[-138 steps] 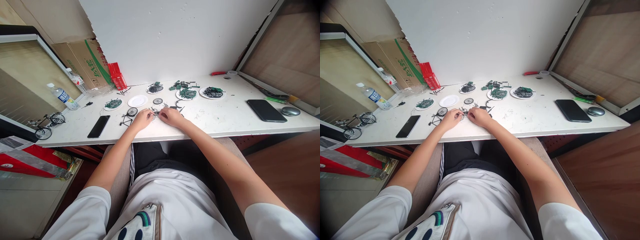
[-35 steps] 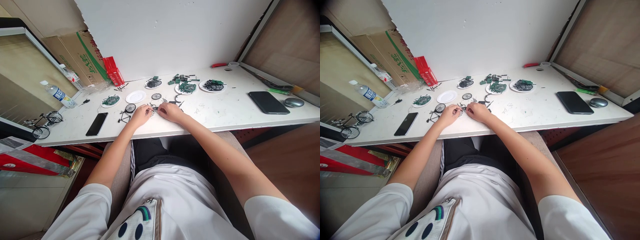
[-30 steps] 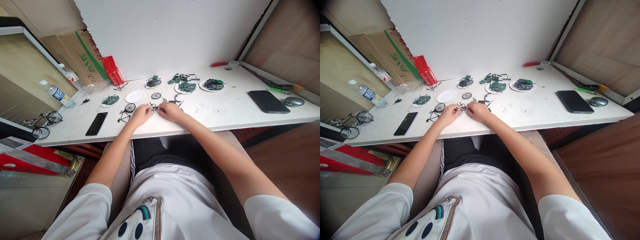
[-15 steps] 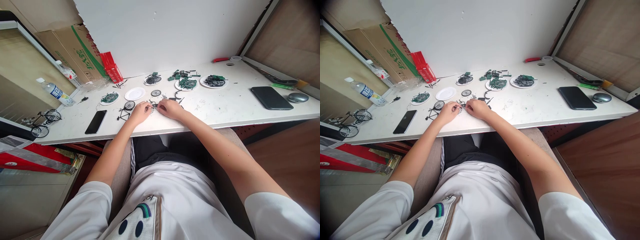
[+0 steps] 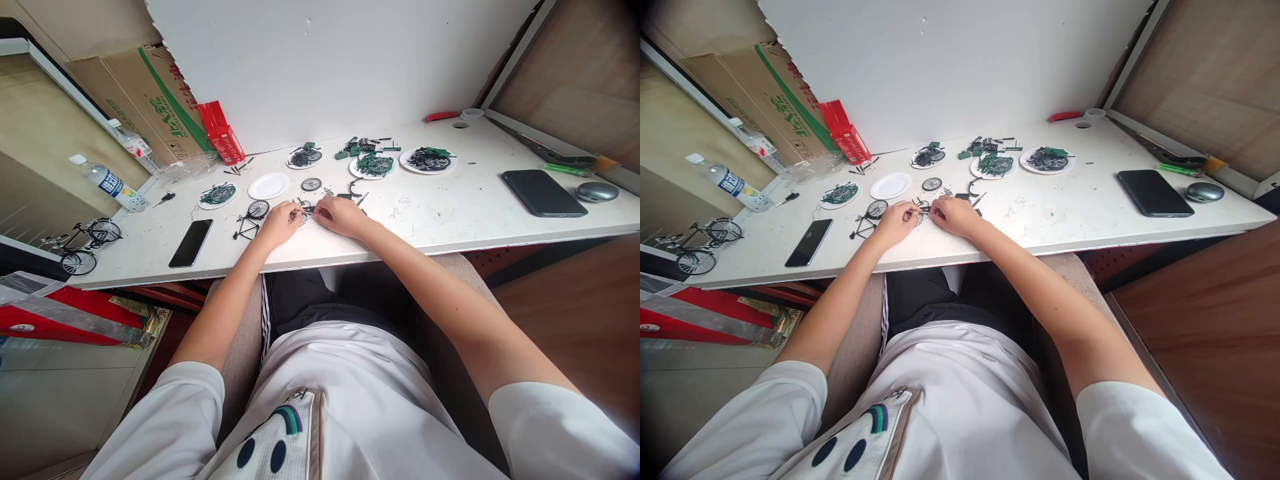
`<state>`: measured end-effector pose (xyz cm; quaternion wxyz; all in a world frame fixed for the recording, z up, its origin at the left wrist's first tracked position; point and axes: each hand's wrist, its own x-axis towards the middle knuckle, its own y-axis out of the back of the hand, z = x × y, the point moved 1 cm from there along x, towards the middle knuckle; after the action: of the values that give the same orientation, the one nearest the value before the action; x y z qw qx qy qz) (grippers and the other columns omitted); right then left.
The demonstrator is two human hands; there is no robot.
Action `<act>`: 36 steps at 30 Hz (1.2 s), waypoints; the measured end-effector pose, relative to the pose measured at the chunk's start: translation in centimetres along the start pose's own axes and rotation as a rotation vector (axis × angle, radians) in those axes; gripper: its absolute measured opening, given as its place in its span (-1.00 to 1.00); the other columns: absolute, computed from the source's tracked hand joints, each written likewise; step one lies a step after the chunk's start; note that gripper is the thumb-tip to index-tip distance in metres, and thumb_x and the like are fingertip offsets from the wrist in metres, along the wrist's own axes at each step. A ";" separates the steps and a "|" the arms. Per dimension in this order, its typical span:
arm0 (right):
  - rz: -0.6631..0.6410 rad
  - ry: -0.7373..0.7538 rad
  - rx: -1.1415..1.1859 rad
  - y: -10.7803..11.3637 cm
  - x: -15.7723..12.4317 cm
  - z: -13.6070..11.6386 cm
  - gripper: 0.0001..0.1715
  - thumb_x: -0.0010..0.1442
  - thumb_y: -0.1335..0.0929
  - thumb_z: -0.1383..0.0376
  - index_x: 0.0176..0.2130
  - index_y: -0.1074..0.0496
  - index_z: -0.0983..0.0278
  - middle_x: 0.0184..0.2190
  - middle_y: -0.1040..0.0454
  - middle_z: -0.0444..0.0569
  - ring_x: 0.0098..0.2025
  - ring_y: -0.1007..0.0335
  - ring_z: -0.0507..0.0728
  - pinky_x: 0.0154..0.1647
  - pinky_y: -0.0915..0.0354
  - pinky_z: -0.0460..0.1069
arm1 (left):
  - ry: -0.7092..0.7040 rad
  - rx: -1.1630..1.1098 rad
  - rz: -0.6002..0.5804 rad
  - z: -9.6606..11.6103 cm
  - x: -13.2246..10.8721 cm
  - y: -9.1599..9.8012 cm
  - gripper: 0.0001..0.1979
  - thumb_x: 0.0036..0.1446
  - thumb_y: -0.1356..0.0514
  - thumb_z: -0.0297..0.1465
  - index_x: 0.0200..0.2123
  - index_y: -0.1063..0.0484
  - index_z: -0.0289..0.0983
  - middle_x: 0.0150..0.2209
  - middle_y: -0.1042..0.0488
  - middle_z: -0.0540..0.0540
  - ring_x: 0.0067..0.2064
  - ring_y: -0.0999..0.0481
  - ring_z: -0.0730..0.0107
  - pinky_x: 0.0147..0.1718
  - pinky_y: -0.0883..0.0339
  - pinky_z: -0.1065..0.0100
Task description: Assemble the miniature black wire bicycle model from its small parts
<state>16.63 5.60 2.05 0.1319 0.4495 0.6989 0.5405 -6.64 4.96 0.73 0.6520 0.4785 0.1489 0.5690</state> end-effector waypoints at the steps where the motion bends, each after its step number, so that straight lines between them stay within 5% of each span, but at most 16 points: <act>1: 0.002 0.001 -0.001 0.0 0.0 0.0 -0.74 0.47 -0.35 0.24 -0.01 -0.61 0.27 -0.07 -0.67 0.12 -0.12 -0.51 0.25 -0.20 -0.19 0.02 | -0.003 0.001 0.000 -0.1 0.0 0.0 -0.78 0.33 -0.20 -0.39 -0.08 -0.65 -0.25 -0.13 -0.62 -0.18 -0.23 -0.53 0.24 -0.14 -0.46 0.21; 36: 0.013 0.016 0.010 -0.3 0.0 0.4 -0.74 0.47 -0.34 0.21 -0.03 -0.61 0.26 -0.09 -0.67 0.11 -0.13 -0.52 0.25 -0.19 -0.21 0.04 | -0.011 -0.002 -0.003 -0.3 0.0 -0.1 -0.78 0.36 -0.19 -0.41 -0.07 -0.65 -0.24 -0.13 -0.62 -0.17 -0.23 -0.52 0.24 -0.14 -0.44 0.21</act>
<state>16.72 5.87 1.67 0.1204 0.4502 0.6998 0.5415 -6.80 5.11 0.52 0.6541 0.4808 0.1455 0.5655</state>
